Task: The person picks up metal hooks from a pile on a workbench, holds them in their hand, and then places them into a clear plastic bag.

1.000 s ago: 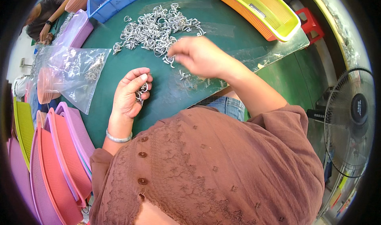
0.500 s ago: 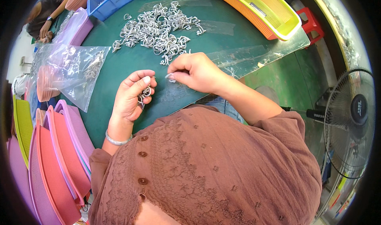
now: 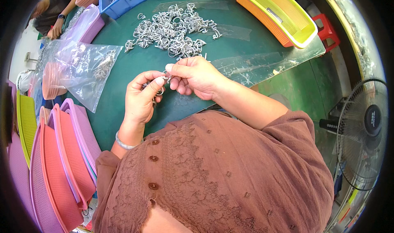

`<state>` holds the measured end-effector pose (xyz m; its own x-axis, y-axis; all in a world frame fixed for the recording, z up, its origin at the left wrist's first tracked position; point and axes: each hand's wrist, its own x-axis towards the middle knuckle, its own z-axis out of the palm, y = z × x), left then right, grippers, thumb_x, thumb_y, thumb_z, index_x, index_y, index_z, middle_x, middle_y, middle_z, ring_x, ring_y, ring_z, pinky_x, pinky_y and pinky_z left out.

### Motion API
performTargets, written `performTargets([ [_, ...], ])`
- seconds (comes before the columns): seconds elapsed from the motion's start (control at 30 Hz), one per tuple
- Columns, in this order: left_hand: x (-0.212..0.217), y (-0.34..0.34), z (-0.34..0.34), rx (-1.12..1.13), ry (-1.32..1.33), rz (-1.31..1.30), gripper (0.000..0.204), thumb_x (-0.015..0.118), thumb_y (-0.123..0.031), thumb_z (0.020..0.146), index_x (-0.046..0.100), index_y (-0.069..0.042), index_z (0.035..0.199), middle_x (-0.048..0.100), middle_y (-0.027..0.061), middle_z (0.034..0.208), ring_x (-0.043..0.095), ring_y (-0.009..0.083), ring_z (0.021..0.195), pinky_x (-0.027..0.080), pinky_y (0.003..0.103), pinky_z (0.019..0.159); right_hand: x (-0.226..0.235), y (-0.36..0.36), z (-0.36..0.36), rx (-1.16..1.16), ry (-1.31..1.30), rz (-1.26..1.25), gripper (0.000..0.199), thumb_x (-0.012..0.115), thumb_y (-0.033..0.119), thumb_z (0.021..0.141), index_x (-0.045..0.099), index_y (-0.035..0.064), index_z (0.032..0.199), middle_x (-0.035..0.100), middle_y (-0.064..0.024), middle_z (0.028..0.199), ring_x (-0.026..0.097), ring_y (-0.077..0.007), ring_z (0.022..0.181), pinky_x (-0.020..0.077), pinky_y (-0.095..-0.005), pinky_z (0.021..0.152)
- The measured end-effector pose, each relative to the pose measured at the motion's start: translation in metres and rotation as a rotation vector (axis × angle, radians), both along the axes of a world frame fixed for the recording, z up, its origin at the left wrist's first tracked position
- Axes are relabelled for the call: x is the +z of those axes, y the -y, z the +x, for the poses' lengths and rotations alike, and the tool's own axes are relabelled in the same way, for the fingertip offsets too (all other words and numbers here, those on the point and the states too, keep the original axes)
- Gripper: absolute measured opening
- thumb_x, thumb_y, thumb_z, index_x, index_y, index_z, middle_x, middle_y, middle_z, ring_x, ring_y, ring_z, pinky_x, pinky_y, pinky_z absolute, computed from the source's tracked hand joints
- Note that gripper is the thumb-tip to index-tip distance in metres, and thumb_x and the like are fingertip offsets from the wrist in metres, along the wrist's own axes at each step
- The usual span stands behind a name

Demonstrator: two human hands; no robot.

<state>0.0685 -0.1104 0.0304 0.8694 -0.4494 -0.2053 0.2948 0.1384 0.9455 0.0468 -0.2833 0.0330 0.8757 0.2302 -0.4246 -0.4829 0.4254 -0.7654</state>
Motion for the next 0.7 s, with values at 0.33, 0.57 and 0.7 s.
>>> performTargets([
  [0.33,-0.012,-0.018,0.011,-0.06,-0.438,-0.433,0.011,0.05,-0.014,0.087,0.054,-0.006,0.093,0.057,0.0106,0.088,0.053,0.0156,0.07,0.041,0.02,0.046,-0.007,0.008,0.003,-0.034,0.334,-0.555,0.019,0.053,0.017,0.085,0.06,0.0,0.089,0.06,-0.0068,0.069,0.056,-0.0138,0.056,0.0439,-0.0257,0.05],
  [0.57,-0.013,-0.031,0.015,0.068,-0.535,-0.6,0.02,0.051,-0.026,0.086,0.055,-0.007,0.083,0.057,0.0128,0.091,0.055,0.0209,0.07,0.044,0.025,0.046,-0.013,-0.004,0.002,0.12,0.846,-1.21,0.024,0.06,0.017,0.076,0.058,0.0044,0.096,0.059,-0.0136,0.083,0.059,-0.0293,0.076,0.0474,-0.0371,0.066],
  [0.7,-0.017,-0.037,0.016,0.131,-0.524,-0.579,0.021,0.051,-0.027,0.086,0.056,-0.007,0.088,0.058,0.0112,0.087,0.056,0.0202,0.069,0.043,0.025,0.045,-0.019,-0.016,0.006,0.235,0.943,-1.316,0.021,0.058,0.021,0.077,0.058,0.0062,0.092,0.059,-0.0113,0.081,0.058,-0.0298,0.077,0.0474,-0.0385,0.066],
])
